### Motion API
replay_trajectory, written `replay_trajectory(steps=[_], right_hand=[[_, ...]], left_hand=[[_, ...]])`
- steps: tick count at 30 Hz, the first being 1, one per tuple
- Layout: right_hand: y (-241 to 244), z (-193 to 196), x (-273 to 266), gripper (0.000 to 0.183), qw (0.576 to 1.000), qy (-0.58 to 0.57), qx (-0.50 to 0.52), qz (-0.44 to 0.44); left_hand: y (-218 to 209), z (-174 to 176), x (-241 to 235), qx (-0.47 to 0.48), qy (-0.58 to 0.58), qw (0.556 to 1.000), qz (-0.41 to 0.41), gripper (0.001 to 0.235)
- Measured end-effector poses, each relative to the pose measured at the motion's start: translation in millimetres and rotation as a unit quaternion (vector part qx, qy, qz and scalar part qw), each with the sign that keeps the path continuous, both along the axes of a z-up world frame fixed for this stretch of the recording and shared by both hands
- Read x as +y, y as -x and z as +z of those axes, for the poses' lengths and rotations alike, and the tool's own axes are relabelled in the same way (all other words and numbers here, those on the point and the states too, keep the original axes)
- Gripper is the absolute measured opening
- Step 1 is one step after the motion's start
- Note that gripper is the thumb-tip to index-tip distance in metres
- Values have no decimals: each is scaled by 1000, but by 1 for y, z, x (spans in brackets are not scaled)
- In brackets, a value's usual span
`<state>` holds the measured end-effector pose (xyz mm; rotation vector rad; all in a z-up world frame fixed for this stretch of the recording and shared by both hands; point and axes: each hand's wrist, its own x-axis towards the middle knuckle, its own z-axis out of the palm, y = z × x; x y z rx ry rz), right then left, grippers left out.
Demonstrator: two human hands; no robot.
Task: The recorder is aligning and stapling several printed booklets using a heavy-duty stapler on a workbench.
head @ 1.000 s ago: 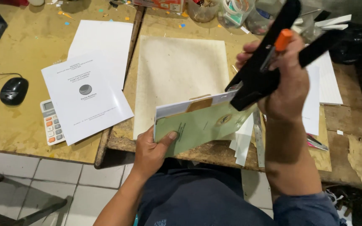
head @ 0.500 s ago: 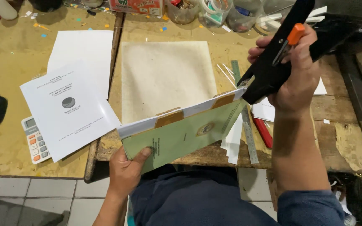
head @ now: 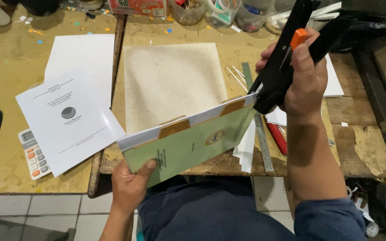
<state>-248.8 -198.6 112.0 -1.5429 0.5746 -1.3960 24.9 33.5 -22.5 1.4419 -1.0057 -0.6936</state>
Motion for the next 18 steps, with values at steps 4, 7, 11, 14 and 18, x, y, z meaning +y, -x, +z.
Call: replay_trajectory(steps=[4, 7, 11, 14, 18], right_hand=[[2, 0, -3, 51, 1000, 7, 22, 1], [1, 0, -3, 55, 1000, -1, 17, 1], [-1, -1, 0, 56, 1000, -21, 13, -5], [-2, 0, 1, 52, 1000, -19, 12, -4], [-2, 0, 1, 58, 1000, -23, 13, 0]], left_hand=[[1, 1, 1, 2, 4, 1000, -2, 22], [0, -2, 1, 16, 7, 1000, -3, 18], [0, 1, 0, 5, -29, 1000, 9, 23], [0, 0, 0, 3, 3, 1000, -4, 21], [-1, -2, 0, 10, 10, 1000, -7, 20]])
